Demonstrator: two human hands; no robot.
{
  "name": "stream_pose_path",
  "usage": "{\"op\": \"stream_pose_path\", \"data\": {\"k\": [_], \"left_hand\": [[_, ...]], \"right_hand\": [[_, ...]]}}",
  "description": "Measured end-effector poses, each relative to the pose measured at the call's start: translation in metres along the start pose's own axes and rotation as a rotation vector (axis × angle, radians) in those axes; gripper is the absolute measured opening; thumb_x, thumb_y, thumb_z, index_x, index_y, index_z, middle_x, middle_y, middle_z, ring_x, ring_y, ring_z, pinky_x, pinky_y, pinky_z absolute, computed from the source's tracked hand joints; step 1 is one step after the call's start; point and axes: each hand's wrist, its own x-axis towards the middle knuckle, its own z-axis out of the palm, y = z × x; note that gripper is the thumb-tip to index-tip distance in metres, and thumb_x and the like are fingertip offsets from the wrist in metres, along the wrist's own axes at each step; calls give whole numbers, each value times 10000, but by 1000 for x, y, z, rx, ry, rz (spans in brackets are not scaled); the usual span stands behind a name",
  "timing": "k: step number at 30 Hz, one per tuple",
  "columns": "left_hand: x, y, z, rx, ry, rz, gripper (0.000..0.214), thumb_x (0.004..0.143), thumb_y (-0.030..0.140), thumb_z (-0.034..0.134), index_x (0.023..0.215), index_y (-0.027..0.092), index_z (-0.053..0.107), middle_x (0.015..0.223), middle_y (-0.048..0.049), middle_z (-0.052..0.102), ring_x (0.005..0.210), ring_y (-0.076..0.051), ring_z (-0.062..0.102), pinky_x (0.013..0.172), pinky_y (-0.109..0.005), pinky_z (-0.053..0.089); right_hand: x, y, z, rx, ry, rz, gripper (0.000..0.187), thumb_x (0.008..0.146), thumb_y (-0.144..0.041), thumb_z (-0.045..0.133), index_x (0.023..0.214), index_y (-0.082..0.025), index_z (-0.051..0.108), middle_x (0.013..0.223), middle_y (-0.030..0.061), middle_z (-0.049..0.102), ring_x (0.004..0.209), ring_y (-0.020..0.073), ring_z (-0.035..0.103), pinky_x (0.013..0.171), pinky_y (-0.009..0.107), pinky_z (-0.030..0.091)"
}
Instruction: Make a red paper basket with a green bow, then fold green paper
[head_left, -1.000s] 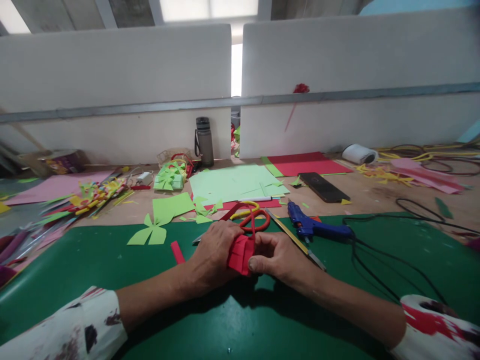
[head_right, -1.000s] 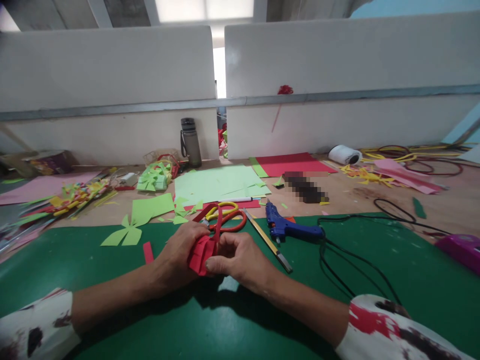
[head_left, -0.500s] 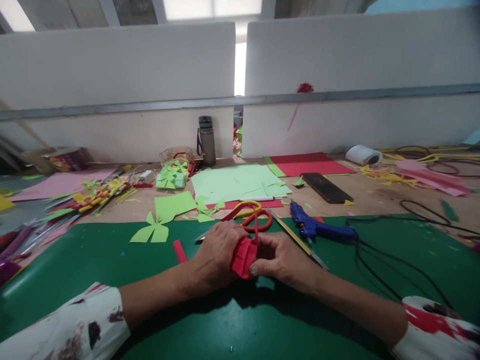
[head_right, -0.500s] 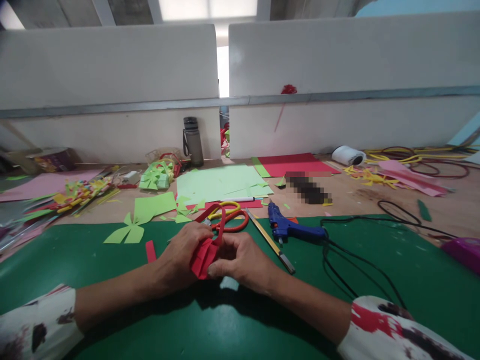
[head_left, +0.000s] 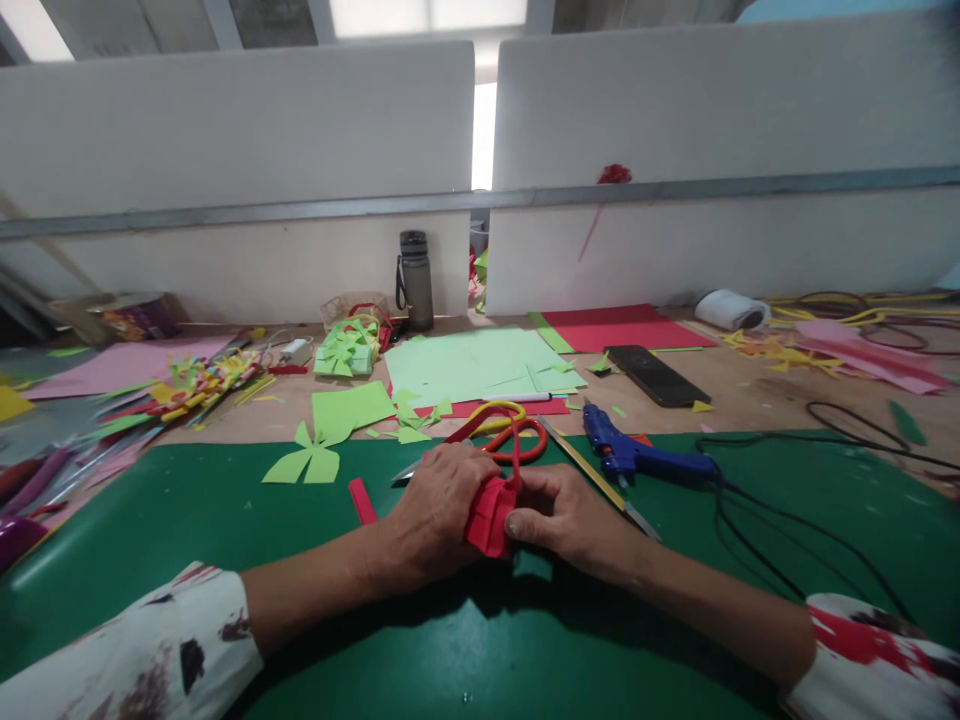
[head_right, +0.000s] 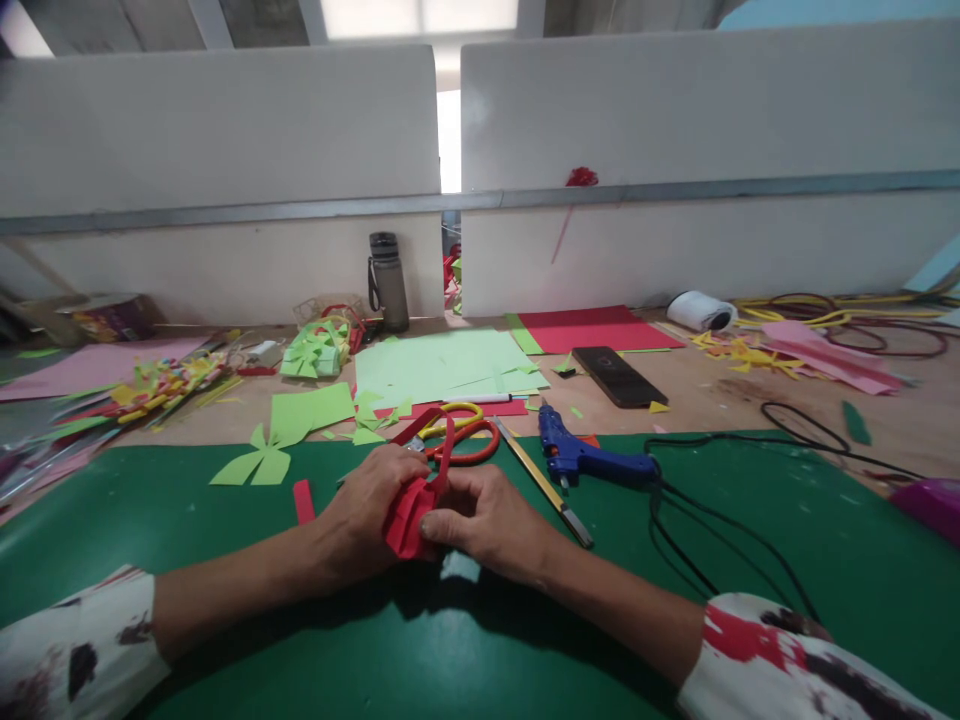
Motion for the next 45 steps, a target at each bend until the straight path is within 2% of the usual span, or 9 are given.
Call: {"op": "stream_pose_path", "data": {"k": [4,9,15,22,29,34,38,45], "left_hand": [[1,2,0,2,0,-9,297,806,309,601,1013,169,440,907,-82,598,798,-210,561,693,-368,484],[1,3,0,28,-5,42,280,819,307,579,1014,168,434,909,-88,601,816,-218,566,701,-371,481],[0,3,1,21,25,-3,295,803,297,601,1014,167,440,901,-84,596,808,-214,553,710,-367,478],[-2,2,1,35,22,16,307,797,278,606,1026,168,435,925,-93,591,834,-221,553,730,-383,483],[-1,1,3,20,38,-37,326,788,308,632,1018,169,446,914,-93,599,840,-228,565,726,-380,489],[-1,2,2,22,31,-46,314,800,331,602,1023,177,443,910,-87,598,822,-225,576,706,-374,485],[-1,3,0,20,5,-61,311,817,374,582,1021,176,453,918,-95,604,829,-233,581,718,-387,481],[-1,2,0,14,22,-41,269,856,369,536,1013,158,477,916,-107,614,833,-231,576,727,-390,486]], "right_hand": [[0,2,-2,-104,-10,-44,288,781,-429,623,756,-142,622,692,-9,573,656,132,510,624,248,416],[2,3,0,-90,22,-5,273,730,-405,678,698,-149,588,618,-33,534,567,105,464,541,221,381],[-1,-1,1,-192,14,-93,259,824,-394,582,791,-140,620,726,4,584,666,136,516,616,242,421],[-4,-2,5,-177,109,-21,167,794,-310,621,784,-144,601,707,-1,589,643,129,530,591,225,429],[-4,2,4,-230,83,-66,299,897,-382,483,732,-151,576,655,-13,558,591,104,484,547,210,389],[-2,-3,6,-197,76,-26,127,771,-272,616,742,-148,602,680,-10,596,646,130,530,604,228,427],[-3,-7,9,-182,87,29,53,726,-201,622,743,-152,614,681,-17,596,644,129,531,601,228,430],[-2,-4,7,-117,75,61,141,650,-196,712,758,-146,637,706,-23,587,656,124,515,618,227,421]]}}
